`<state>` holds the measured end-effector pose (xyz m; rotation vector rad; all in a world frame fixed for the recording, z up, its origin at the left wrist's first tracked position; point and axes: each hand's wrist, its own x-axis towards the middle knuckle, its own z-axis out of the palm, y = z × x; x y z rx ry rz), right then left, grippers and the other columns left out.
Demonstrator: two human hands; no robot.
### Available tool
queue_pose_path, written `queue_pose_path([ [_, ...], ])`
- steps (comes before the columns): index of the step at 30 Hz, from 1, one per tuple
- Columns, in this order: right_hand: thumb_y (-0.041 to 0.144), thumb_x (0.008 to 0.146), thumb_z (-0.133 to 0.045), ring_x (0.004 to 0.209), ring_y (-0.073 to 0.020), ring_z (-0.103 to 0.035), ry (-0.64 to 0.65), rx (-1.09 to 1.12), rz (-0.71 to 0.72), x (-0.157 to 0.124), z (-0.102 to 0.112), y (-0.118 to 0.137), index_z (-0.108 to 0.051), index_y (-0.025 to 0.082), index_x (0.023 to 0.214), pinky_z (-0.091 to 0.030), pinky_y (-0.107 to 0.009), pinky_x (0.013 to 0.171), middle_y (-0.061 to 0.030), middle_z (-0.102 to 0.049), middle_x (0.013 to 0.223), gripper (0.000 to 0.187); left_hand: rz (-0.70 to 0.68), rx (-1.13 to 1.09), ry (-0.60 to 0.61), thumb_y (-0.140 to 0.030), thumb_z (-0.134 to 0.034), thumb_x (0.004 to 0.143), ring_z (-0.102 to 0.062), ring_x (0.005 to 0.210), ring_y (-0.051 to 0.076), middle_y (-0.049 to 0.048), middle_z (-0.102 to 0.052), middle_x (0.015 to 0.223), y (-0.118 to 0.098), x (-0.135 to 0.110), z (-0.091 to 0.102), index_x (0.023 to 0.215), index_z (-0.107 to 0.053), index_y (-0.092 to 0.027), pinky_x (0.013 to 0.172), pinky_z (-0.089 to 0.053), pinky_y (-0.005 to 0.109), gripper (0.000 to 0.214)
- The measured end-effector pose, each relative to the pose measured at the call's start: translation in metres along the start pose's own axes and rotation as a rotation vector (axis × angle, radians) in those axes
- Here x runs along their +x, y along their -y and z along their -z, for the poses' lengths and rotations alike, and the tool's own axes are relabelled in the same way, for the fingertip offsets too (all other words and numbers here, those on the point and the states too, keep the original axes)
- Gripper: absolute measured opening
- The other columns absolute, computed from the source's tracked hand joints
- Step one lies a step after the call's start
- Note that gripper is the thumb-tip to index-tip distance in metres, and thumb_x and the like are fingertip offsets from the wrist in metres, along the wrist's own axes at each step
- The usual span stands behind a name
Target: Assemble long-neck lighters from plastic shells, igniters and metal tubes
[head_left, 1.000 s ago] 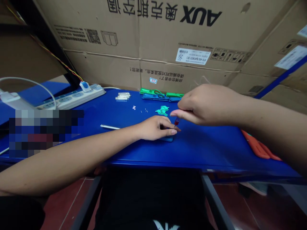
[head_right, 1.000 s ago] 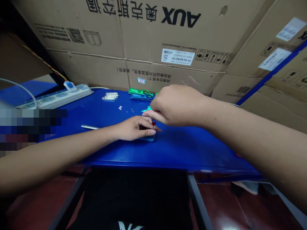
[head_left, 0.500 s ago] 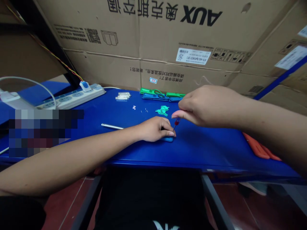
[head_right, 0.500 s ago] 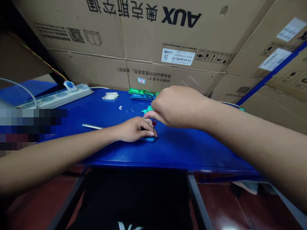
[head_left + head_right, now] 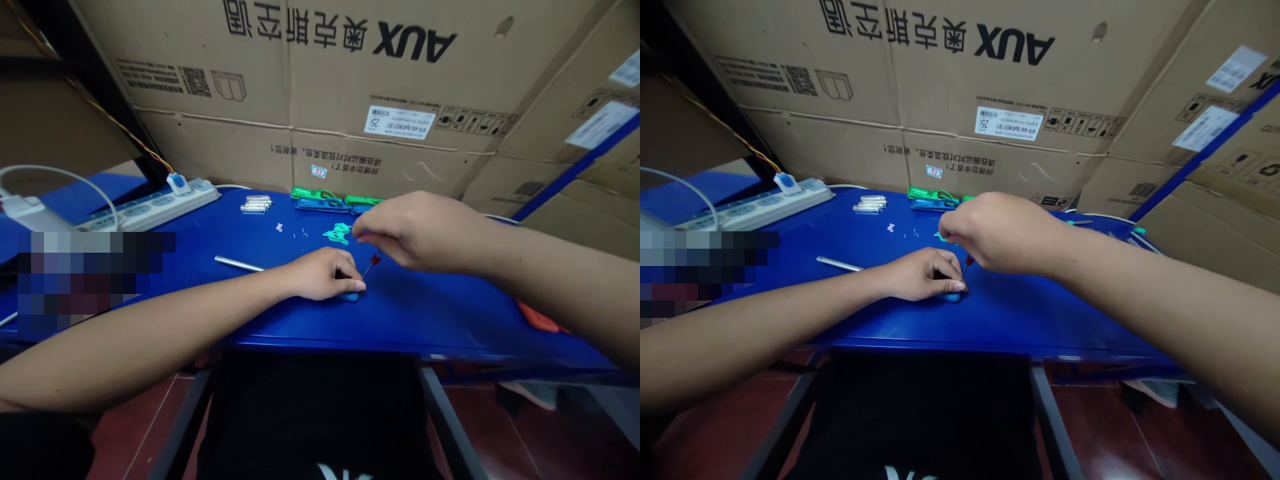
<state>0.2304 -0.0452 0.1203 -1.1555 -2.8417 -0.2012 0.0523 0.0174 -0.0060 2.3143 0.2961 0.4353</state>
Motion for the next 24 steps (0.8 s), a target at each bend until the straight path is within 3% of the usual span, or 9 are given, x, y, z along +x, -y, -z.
queue_pose_path([
  [2, 0.024, 0.092, -0.051, 0.074, -0.018, -0.064, -0.015, 0.066, 0.039, 0.0, 0.0, 0.0, -0.071, 0.017, 0.098, -0.044, -0.03, 0.065, -0.0054, -0.072, 0.083, 0.023, -0.006, -0.032, 0.008, -0.026, -0.066, 0.09, -0.066, 0.085, 0.014, 0.0031, -0.074, 0.086, 0.0, 0.0, 0.0, 0.088, -0.078, -0.018, 0.081, -0.05, 0.025, 0.014],
  [5, 0.031, 0.091, -0.055, 0.08, -0.0188, -0.066, 0.08, 0.176, 0.142, -0.004, 0.015, -0.001, -0.071, 0.018, 0.104, -0.047, -0.031, 0.07, -0.0072, -0.073, 0.096, 0.024, 0.0, -0.06, 0.023, -0.023, -0.066, 0.089, -0.065, 0.087, 0.013, 0.0022, -0.075, 0.087, 0.001, 0.001, 0.001, 0.088, -0.078, -0.019, 0.084, -0.05, 0.026, 0.012],
  [9, 0.025, 0.093, -0.051, 0.09, -0.0205, -0.067, 0.148, 0.185, 0.164, -0.01, 0.032, -0.005, -0.071, 0.023, 0.109, -0.05, -0.034, 0.077, -0.0068, -0.073, 0.105, 0.026, -0.006, -0.051, 0.024, -0.023, -0.067, 0.089, -0.064, 0.089, 0.013, 0.0034, -0.076, 0.089, 0.003, 0.001, 0.001, 0.09, -0.079, -0.02, 0.084, -0.049, 0.025, 0.012],
  [16, 0.023, 0.094, -0.048, 0.085, -0.0199, -0.066, 0.098, 0.199, 0.196, -0.005, 0.021, 0.001, -0.072, 0.02, 0.1, -0.048, -0.032, 0.075, -0.0068, -0.073, 0.092, 0.025, 0.009, 0.006, 0.055, -0.025, -0.067, 0.089, -0.066, 0.09, 0.015, 0.0041, -0.074, 0.095, -0.001, -0.001, 0.003, 0.095, -0.077, -0.018, 0.084, -0.049, 0.027, 0.014],
  [21, 0.036, 0.094, -0.049, 0.069, -0.0195, -0.061, 0.056, 0.042, 0.055, -0.004, 0.012, 0.009, -0.071, 0.018, 0.083, -0.04, -0.031, 0.063, -0.0077, -0.069, 0.078, 0.03, 0.022, 0.084, 0.075, -0.032, -0.079, 0.075, -0.066, 0.091, 0.017, 0.0036, -0.071, 0.101, -0.003, -0.005, 0.004, 0.108, -0.073, -0.019, 0.081, -0.049, 0.028, 0.036],
  [24, 0.044, 0.096, -0.043, 0.059, -0.018, -0.054, 0.059, -0.13, -0.054, -0.001, 0.008, 0.013, -0.067, 0.018, 0.072, -0.032, -0.031, 0.056, -0.0075, -0.065, 0.069, 0.043, 0.011, 0.114, 0.046, -0.03, -0.08, 0.074, -0.066, 0.094, 0.018, 0.0041, -0.071, 0.105, -0.004, -0.006, 0.002, 0.114, -0.07, -0.019, 0.082, -0.049, 0.028, 0.042],
])
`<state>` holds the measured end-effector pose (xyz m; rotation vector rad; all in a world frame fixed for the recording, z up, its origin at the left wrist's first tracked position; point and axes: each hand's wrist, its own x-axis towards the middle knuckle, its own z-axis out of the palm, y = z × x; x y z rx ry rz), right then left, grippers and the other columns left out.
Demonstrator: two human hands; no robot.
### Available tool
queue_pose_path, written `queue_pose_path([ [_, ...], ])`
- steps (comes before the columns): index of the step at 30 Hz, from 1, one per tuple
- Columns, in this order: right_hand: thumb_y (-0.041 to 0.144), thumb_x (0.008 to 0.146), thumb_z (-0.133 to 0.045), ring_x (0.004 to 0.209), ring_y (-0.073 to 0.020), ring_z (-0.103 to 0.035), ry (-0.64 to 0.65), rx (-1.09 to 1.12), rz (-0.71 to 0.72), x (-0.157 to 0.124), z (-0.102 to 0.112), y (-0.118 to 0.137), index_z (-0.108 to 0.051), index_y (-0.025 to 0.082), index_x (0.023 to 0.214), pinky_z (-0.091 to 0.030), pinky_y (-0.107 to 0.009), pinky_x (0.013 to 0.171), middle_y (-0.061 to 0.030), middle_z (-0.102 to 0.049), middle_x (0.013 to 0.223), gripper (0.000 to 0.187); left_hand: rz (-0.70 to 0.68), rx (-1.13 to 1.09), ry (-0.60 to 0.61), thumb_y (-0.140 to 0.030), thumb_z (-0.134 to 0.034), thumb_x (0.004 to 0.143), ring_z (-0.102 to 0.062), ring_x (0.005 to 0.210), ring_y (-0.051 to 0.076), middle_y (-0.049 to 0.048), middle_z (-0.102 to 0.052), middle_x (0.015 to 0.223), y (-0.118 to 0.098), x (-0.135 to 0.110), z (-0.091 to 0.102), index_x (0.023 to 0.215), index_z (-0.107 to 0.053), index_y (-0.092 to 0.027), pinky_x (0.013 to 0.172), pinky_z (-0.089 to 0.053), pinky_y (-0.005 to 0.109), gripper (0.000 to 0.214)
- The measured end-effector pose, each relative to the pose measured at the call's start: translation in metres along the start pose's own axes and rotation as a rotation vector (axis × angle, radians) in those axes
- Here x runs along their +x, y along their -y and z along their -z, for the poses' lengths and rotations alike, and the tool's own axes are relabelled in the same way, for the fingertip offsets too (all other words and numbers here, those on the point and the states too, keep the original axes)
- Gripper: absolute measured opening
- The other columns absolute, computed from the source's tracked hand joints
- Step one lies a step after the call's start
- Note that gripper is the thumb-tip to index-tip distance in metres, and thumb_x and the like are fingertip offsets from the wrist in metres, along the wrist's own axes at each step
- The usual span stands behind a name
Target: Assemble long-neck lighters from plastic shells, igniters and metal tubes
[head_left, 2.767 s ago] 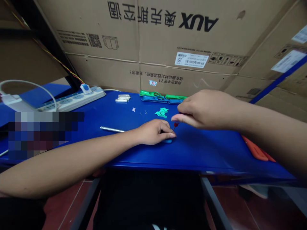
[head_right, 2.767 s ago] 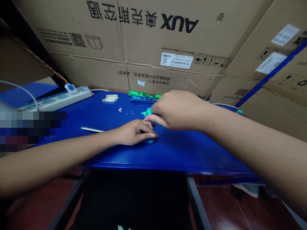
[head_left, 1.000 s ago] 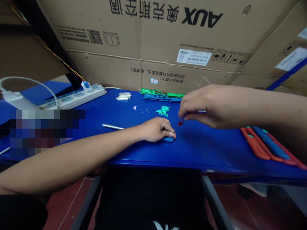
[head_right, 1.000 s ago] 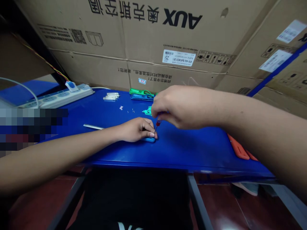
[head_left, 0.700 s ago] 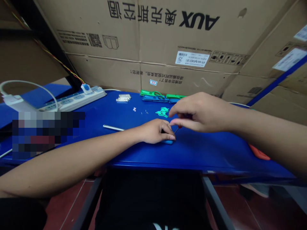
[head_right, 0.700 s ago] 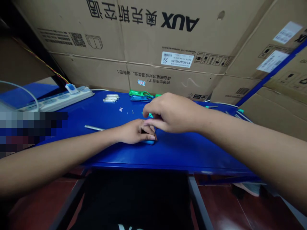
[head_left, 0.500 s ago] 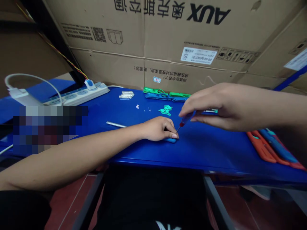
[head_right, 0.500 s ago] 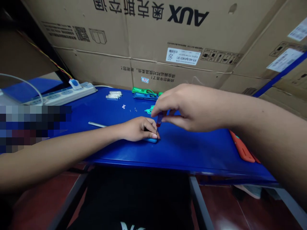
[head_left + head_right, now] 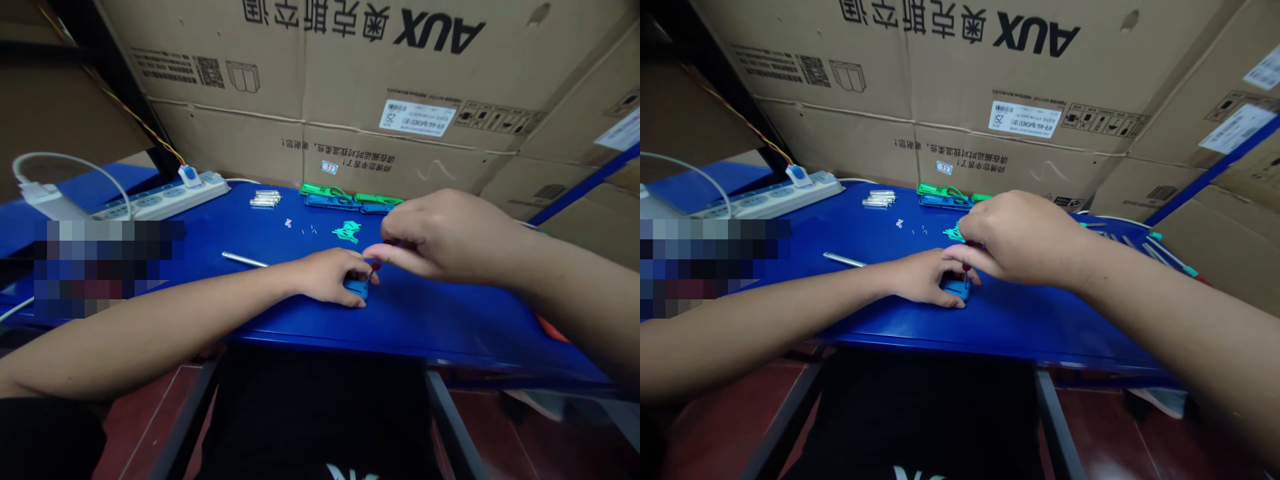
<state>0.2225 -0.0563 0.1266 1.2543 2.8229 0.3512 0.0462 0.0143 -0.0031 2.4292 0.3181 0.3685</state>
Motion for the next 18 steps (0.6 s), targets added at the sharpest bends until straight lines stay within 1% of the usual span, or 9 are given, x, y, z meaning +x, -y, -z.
queue_pose_path([
  [3, 0.046, 0.099, -0.033, 0.055, -0.017, -0.05, 0.043, -0.112, -0.049, 0.004, -0.001, 0.005, -0.064, 0.018, 0.063, -0.026, -0.031, 0.055, -0.0075, -0.062, 0.063, 0.055, -0.033, -0.032, -0.025, -0.032, -0.071, 0.085, -0.066, 0.098, 0.017, 0.0043, -0.074, 0.104, -0.001, 0.0, -0.003, 0.112, -0.072, -0.02, 0.085, -0.049, 0.028, 0.029],
  [5, 0.05, 0.099, -0.032, 0.055, -0.0175, -0.051, 0.077, -0.149, -0.083, 0.005, -0.001, 0.007, -0.065, 0.018, 0.062, -0.024, -0.031, 0.054, -0.0082, -0.062, 0.062, 0.059, -0.035, -0.069, -0.047, -0.032, -0.063, 0.093, -0.066, 0.099, 0.016, 0.0035, -0.075, 0.102, 0.0, 0.0, -0.005, 0.107, -0.075, -0.02, 0.087, -0.049, 0.026, 0.022],
  [7, 0.054, 0.098, -0.033, 0.058, -0.0189, -0.054, 0.1, -0.172, -0.124, 0.005, 0.0, 0.006, -0.068, 0.018, 0.066, -0.024, -0.031, 0.054, -0.0093, -0.065, 0.067, 0.059, -0.016, -0.094, -0.055, -0.03, -0.06, 0.095, -0.067, 0.095, 0.014, 0.0024, -0.076, 0.098, 0.001, 0.001, -0.007, 0.102, -0.076, -0.02, 0.085, -0.05, 0.025, 0.02],
  [8, 0.055, 0.097, -0.035, 0.061, -0.0198, -0.056, 0.09, -0.166, -0.132, 0.005, 0.002, 0.004, -0.07, 0.017, 0.072, -0.026, -0.031, 0.054, -0.0097, -0.067, 0.072, 0.057, -0.004, -0.099, -0.06, -0.03, -0.061, 0.094, -0.067, 0.093, 0.014, 0.002, -0.076, 0.096, 0.002, 0.002, -0.008, 0.1, -0.076, -0.02, 0.084, -0.05, 0.025, 0.019],
  [9, 0.055, 0.096, -0.039, 0.065, -0.0208, -0.059, 0.079, -0.136, -0.113, 0.004, 0.003, 0.001, -0.072, 0.017, 0.082, -0.028, -0.031, 0.055, -0.0101, -0.069, 0.079, 0.052, 0.005, -0.097, -0.065, -0.03, -0.061, 0.094, -0.067, 0.091, 0.014, 0.002, -0.075, 0.094, 0.003, 0.003, -0.008, 0.098, -0.076, -0.02, 0.083, -0.05, 0.025, 0.018],
  [11, 0.049, 0.094, -0.047, 0.077, -0.0221, -0.062, 0.083, -0.023, 0.008, 0.001, 0.006, -0.006, -0.071, 0.018, 0.101, -0.035, -0.031, 0.06, -0.0105, -0.07, 0.093, 0.04, 0.009, -0.086, -0.071, -0.03, -0.061, 0.094, -0.067, 0.088, 0.014, 0.0027, -0.074, 0.091, 0.004, 0.003, -0.008, 0.095, -0.077, -0.02, 0.082, -0.05, 0.026, 0.019],
  [13, 0.036, 0.093, -0.049, 0.083, -0.0215, -0.063, 0.123, 0.086, 0.142, -0.001, 0.008, -0.013, -0.069, 0.019, 0.108, -0.04, -0.031, 0.066, -0.0094, -0.07, 0.097, 0.031, -0.01, -0.051, -0.062, -0.031, -0.061, 0.094, -0.065, 0.09, 0.015, 0.0039, -0.072, 0.093, 0.003, 0.003, -0.007, 0.097, -0.077, -0.021, 0.084, -0.05, 0.027, 0.02],
  [15, 0.025, 0.092, -0.047, 0.082, -0.0201, -0.063, 0.171, 0.112, 0.171, -0.002, 0.01, -0.017, -0.07, 0.019, 0.101, -0.041, -0.031, 0.068, -0.0078, -0.07, 0.093, 0.026, -0.023, 0.018, -0.04, -0.037, -0.066, 0.09, -0.064, 0.095, 0.017, 0.0052, -0.07, 0.099, 0.002, 0.002, -0.005, 0.107, -0.075, -0.022, 0.088, -0.049, 0.03, 0.025],
  [18, 0.024, 0.091, -0.048, 0.074, -0.0194, -0.062, 0.209, 0.061, 0.093, -0.001, 0.01, -0.017, -0.07, 0.018, 0.089, -0.04, -0.03, 0.063, -0.0075, -0.069, 0.086, 0.023, 0.025, 0.112, -0.013, -0.045, -0.078, 0.077, -0.063, 0.095, 0.02, 0.0073, -0.066, 0.106, -0.001, 0.001, -0.003, 0.124, -0.067, -0.019, 0.085, -0.049, 0.032, 0.055],
])
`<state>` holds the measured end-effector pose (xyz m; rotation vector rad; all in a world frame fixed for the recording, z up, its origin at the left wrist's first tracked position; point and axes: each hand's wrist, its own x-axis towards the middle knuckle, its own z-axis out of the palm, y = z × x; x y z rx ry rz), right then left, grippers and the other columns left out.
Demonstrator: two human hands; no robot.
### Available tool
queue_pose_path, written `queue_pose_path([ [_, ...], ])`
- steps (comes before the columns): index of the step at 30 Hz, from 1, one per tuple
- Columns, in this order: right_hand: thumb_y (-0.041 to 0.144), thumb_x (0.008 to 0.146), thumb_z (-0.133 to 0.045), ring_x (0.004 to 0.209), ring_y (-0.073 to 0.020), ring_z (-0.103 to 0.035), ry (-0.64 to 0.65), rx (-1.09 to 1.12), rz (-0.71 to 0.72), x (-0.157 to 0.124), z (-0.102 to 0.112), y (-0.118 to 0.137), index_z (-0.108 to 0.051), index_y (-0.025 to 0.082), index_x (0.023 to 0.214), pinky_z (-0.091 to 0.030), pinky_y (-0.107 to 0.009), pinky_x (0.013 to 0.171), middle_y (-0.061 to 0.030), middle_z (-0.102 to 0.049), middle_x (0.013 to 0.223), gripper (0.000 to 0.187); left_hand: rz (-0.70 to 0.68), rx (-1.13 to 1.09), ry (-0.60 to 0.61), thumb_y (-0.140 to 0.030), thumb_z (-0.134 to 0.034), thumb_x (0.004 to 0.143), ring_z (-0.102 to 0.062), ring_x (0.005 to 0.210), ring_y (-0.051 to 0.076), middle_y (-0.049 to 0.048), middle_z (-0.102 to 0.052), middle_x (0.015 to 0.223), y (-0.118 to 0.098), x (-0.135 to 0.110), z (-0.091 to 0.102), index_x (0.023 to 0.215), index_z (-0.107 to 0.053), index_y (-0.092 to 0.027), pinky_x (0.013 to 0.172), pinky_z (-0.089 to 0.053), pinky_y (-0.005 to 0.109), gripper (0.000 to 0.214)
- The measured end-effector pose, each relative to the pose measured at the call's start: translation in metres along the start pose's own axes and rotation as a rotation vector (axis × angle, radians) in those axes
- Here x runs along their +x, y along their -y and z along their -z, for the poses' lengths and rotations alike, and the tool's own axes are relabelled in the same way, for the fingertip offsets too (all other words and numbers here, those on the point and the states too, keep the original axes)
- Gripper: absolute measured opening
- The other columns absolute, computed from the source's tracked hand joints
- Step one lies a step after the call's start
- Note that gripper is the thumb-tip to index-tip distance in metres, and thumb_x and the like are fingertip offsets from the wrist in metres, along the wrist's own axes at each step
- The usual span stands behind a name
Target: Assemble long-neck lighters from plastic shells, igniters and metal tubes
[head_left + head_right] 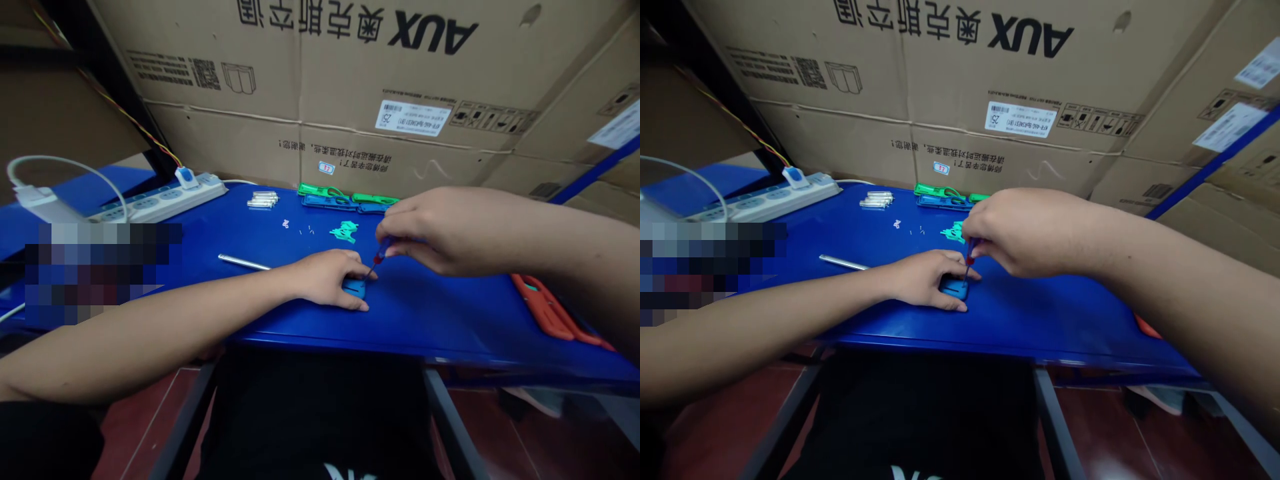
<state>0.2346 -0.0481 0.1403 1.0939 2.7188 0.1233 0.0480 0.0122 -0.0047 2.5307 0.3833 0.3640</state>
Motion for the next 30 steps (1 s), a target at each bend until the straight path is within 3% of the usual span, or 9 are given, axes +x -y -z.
queue_pose_path([
  [2, 0.028, 0.091, -0.049, 0.072, -0.0195, -0.06, 0.03, -0.031, -0.023, 0.001, 0.0, 0.002, -0.069, 0.017, 0.087, -0.039, -0.03, 0.061, -0.0084, -0.069, 0.085, 0.022, 0.045, 0.005, 0.009, -0.042, -0.081, 0.072, -0.063, 0.089, 0.019, 0.0075, -0.066, 0.104, -0.001, 0.0, 0.001, 0.121, -0.067, -0.015, 0.079, -0.05, 0.03, 0.057],
  [5, 0.033, 0.093, -0.048, 0.067, -0.019, -0.059, 0.051, -0.081, -0.055, 0.004, -0.002, 0.005, -0.068, 0.017, 0.085, -0.037, -0.03, 0.058, -0.0088, -0.068, 0.08, 0.028, 0.079, 0.003, -0.01, -0.038, -0.082, 0.071, -0.062, 0.081, 0.017, 0.006, -0.067, 0.098, -0.003, 0.001, 0.0, 0.102, -0.071, -0.014, 0.073, -0.048, 0.027, 0.041],
  [11, 0.054, 0.097, -0.036, 0.05, -0.0147, -0.049, 0.049, -0.162, -0.19, 0.011, -0.006, 0.013, -0.069, 0.018, 0.067, -0.027, -0.029, 0.051, -0.0068, -0.061, 0.057, 0.058, 0.07, 0.007, -0.042, -0.038, -0.082, 0.07, -0.064, 0.079, 0.017, 0.0038, -0.07, 0.091, -0.003, -0.001, -0.002, 0.094, -0.071, -0.016, 0.07, -0.047, 0.027, 0.035],
  [16, 0.058, 0.098, -0.029, 0.049, -0.017, -0.049, 0.046, -0.202, -0.297, 0.012, -0.007, 0.018, -0.068, 0.017, 0.064, -0.023, -0.03, 0.048, -0.0085, -0.061, 0.056, 0.066, -0.028, -0.129, -0.089, -0.037, -0.064, 0.091, -0.066, 0.098, 0.017, 0.0044, -0.074, 0.103, -0.003, -0.001, -0.004, 0.1, -0.074, -0.02, 0.083, -0.049, 0.027, 0.021],
  [19, 0.06, 0.095, -0.037, 0.059, -0.0209, -0.058, 0.036, -0.165, -0.257, 0.007, -0.005, 0.015, -0.073, 0.018, 0.083, -0.029, -0.03, 0.05, -0.0099, -0.069, 0.072, 0.056, -0.028, -0.172, -0.105, -0.033, -0.058, 0.096, -0.066, 0.094, 0.015, 0.0039, -0.075, 0.096, -0.001, 0.0, -0.006, 0.095, -0.076, -0.02, 0.085, -0.049, 0.026, 0.022],
  [22, 0.043, 0.092, -0.053, 0.078, -0.0228, -0.065, 0.012, -0.045, -0.085, 0.002, -0.002, 0.008, -0.069, 0.02, 0.11, -0.039, -0.03, 0.059, -0.0101, -0.072, 0.099, 0.034, -0.035, -0.146, -0.103, -0.035, -0.058, 0.095, -0.065, 0.086, 0.016, 0.0049, -0.072, 0.089, 0.001, 0.001, -0.007, 0.095, -0.077, -0.019, 0.082, -0.05, 0.028, 0.025],
  [25, 0.025, 0.092, -0.05, 0.083, -0.0206, -0.065, 0.039, 0.009, 0.002, 0.001, 0.0, 0.003, -0.071, 0.022, 0.107, -0.042, -0.03, 0.067, -0.0067, -0.073, 0.098, 0.026, -0.039, -0.112, -0.096, -0.036, -0.058, 0.095, -0.065, 0.087, 0.017, 0.0061, -0.071, 0.09, 0.001, 0.0, -0.006, 0.098, -0.078, -0.019, 0.084, -0.049, 0.029, 0.026],
  [27, 0.021, 0.092, -0.05, 0.079, -0.0194, -0.065, 0.06, -0.019, -0.033, 0.002, 0.0, 0.004, -0.073, 0.022, 0.101, -0.042, -0.029, 0.065, -0.0052, -0.073, 0.09, 0.025, -0.03, -0.073, -0.083, -0.038, -0.063, 0.092, -0.064, 0.091, 0.018, 0.0064, -0.069, 0.094, 0.0, -0.001, -0.005, 0.105, -0.077, -0.021, 0.086, -0.049, 0.03, 0.026],
  [30, 0.022, 0.09, -0.053, 0.073, -0.0187, -0.063, 0.101, -0.053, -0.072, 0.005, 0.001, 0.007, -0.073, 0.019, 0.094, -0.04, -0.029, 0.062, -0.0057, -0.072, 0.085, 0.021, -0.005, 0.013, -0.04, -0.045, -0.077, 0.079, -0.064, 0.096, 0.021, 0.0065, -0.066, 0.1, -0.001, -0.001, -0.003, 0.117, -0.072, -0.021, 0.088, -0.049, 0.031, 0.045],
])
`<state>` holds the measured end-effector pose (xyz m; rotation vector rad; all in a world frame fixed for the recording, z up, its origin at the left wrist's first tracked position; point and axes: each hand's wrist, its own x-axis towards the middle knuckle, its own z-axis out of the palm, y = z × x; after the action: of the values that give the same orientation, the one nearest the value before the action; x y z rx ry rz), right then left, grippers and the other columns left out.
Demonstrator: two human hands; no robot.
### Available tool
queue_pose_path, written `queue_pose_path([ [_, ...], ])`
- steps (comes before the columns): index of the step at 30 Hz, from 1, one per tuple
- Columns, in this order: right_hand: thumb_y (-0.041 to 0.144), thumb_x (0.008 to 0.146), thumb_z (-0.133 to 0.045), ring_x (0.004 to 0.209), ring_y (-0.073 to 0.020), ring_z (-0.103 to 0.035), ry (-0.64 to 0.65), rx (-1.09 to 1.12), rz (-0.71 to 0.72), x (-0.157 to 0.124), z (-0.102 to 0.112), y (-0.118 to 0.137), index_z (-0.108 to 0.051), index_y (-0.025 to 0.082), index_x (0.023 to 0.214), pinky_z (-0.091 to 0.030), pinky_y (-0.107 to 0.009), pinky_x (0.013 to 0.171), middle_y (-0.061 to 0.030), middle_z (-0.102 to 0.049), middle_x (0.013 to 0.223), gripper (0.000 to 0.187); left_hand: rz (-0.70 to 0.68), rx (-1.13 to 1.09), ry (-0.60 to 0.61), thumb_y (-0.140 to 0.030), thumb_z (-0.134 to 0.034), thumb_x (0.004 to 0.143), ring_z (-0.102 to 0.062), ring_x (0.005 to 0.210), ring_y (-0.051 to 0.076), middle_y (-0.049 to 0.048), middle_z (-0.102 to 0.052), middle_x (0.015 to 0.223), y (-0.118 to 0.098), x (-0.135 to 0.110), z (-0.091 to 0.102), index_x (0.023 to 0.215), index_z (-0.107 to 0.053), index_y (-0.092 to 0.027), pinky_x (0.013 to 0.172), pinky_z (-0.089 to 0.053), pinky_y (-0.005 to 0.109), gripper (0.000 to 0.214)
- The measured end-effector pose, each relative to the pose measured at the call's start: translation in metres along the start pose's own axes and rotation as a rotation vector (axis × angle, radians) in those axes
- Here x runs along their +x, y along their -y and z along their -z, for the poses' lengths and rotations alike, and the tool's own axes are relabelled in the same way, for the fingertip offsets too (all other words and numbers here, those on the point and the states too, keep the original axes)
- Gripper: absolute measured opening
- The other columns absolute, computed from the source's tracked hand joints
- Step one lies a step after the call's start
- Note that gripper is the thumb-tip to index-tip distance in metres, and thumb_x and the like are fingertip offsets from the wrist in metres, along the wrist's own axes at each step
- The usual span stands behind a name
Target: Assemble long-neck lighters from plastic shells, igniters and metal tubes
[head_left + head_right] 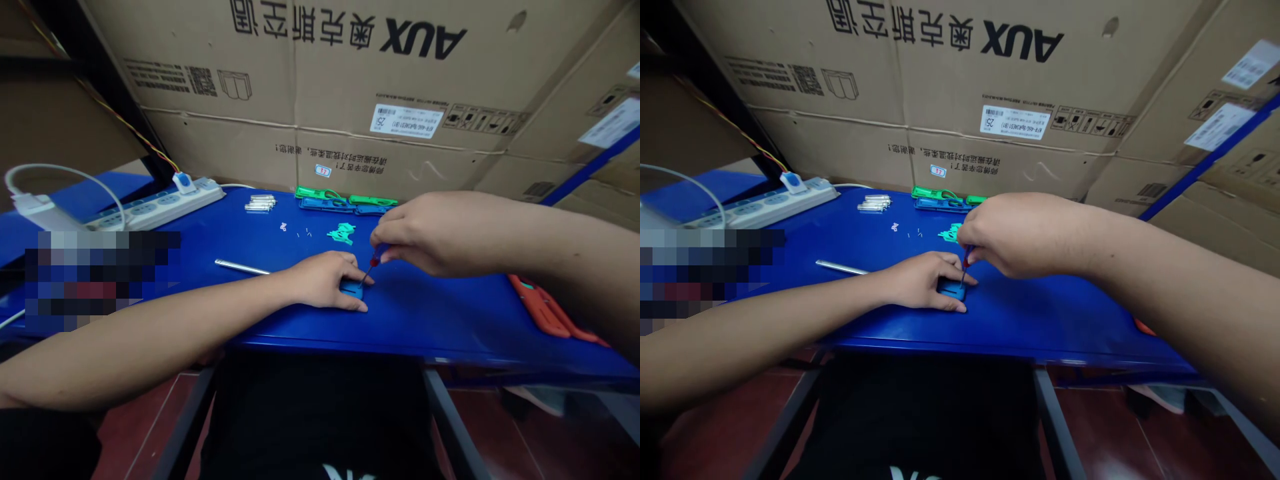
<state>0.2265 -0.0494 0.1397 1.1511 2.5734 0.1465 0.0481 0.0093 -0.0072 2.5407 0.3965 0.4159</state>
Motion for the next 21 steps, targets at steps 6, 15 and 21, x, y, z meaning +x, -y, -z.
queue_pose_path([
  [6, 0.031, 0.093, -0.051, 0.066, -0.0175, -0.057, -0.02, -0.007, 0.014, 0.003, -0.004, 0.003, -0.07, 0.015, 0.087, -0.035, -0.028, 0.059, -0.0069, -0.066, 0.075, 0.026, 0.048, 0.028, 0.026, -0.046, -0.081, 0.073, -0.065, 0.09, 0.02, 0.0064, -0.067, 0.101, 0.0, 0.001, 0.001, 0.11, -0.072, -0.018, 0.083, -0.05, 0.03, 0.048],
  [15, 0.039, 0.096, -0.044, 0.053, -0.0141, -0.045, -0.062, -0.025, -0.059, 0.008, -0.011, 0.006, -0.067, 0.016, 0.074, -0.028, -0.029, 0.053, -0.0049, -0.059, 0.063, 0.039, 0.05, 0.034, 0.024, -0.045, -0.081, 0.073, -0.065, 0.096, 0.023, 0.0069, -0.07, 0.101, -0.002, 0.001, 0.002, 0.105, -0.073, -0.018, 0.085, -0.05, 0.033, 0.043],
  [21, 0.046, 0.096, -0.04, 0.051, -0.0145, -0.044, -0.098, 0.006, -0.132, 0.004, -0.013, 0.007, -0.066, 0.018, 0.071, -0.027, -0.029, 0.053, -0.0043, -0.058, 0.059, 0.046, 0.038, 0.023, 0.014, -0.044, -0.083, 0.072, -0.065, 0.094, 0.022, 0.0075, -0.069, 0.103, -0.001, 0.001, -0.001, 0.106, -0.071, -0.016, 0.085, -0.05, 0.033, 0.046],
])
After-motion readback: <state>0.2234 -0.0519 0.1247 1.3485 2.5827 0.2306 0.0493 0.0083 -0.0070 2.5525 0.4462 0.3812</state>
